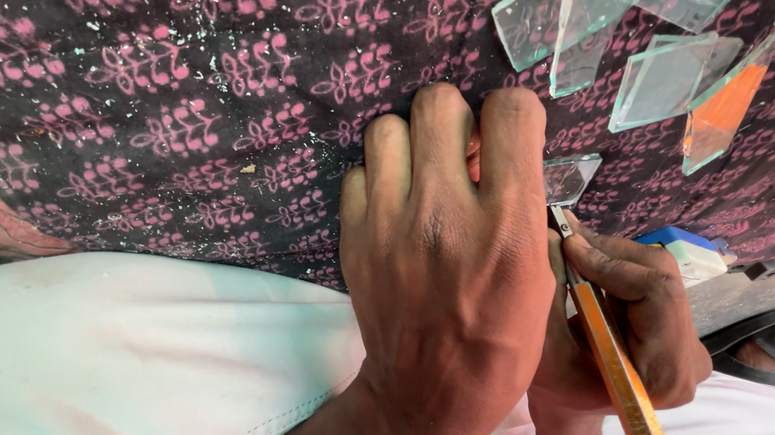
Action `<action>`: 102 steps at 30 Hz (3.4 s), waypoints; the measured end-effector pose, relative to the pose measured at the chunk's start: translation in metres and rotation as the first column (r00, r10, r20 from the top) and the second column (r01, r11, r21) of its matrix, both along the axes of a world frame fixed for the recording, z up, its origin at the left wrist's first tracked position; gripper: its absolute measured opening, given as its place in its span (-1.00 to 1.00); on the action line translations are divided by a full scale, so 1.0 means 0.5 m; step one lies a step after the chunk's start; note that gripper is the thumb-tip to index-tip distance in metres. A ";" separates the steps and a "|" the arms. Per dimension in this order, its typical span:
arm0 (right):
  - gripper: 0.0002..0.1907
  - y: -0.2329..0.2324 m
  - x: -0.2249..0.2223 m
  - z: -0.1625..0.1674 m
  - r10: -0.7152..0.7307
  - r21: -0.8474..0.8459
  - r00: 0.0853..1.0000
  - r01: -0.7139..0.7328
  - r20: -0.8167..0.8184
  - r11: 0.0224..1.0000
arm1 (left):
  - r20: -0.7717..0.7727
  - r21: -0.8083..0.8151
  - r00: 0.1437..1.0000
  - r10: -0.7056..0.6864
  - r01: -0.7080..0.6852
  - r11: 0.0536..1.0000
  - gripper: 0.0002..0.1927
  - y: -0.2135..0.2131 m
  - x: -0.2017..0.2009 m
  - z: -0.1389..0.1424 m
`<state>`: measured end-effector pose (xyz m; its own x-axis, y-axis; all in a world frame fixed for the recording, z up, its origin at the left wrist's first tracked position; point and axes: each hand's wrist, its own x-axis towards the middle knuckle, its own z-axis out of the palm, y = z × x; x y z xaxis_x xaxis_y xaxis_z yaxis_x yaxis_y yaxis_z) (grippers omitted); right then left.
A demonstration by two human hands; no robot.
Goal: The person sits on the floor and uses a glass cutter to score and snap small rectangular glass pieces. They repeatedly pick up pieces, score them, and break them into smaller fragments, placing the finished pieces on a patterned mat.
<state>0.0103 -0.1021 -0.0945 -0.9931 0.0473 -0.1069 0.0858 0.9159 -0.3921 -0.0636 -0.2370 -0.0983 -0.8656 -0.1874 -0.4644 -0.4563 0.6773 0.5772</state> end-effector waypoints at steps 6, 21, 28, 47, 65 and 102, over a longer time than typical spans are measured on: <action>-0.77 -0.009 0.003 -0.008 -0.003 0.019 1.000 0.003 -0.013 1.000 | 0.000 0.020 1.000 0.024 -0.024 1.000 -0.86 -0.001 0.003 -0.003; -0.75 -0.012 0.002 0.009 -0.022 -0.071 1.000 0.022 0.000 0.997 | -0.044 -0.035 0.999 0.003 -0.005 0.999 -0.88 0.003 0.017 0.017; -0.75 -0.016 0.010 -0.005 0.001 -0.015 0.998 -0.002 -0.064 1.000 | -0.045 -0.046 0.999 0.016 -0.018 0.999 -0.88 -0.004 0.015 0.021; -0.72 0.054 0.066 -0.038 -0.072 -0.278 0.993 0.043 -0.094 0.960 | 0.040 0.028 0.999 -0.019 0.018 0.999 -0.86 0.003 0.018 0.023; -0.40 0.046 0.097 -0.179 -0.269 -0.089 0.834 0.259 -0.482 0.962 | 0.104 -0.036 0.994 -0.027 0.031 0.999 -0.94 0.029 -0.015 -0.039; -0.84 0.031 -0.014 -0.062 -0.203 0.024 0.965 0.202 0.163 0.979 | 0.042 -0.045 0.999 -0.005 0.007 0.999 -0.79 0.038 -0.023 -0.050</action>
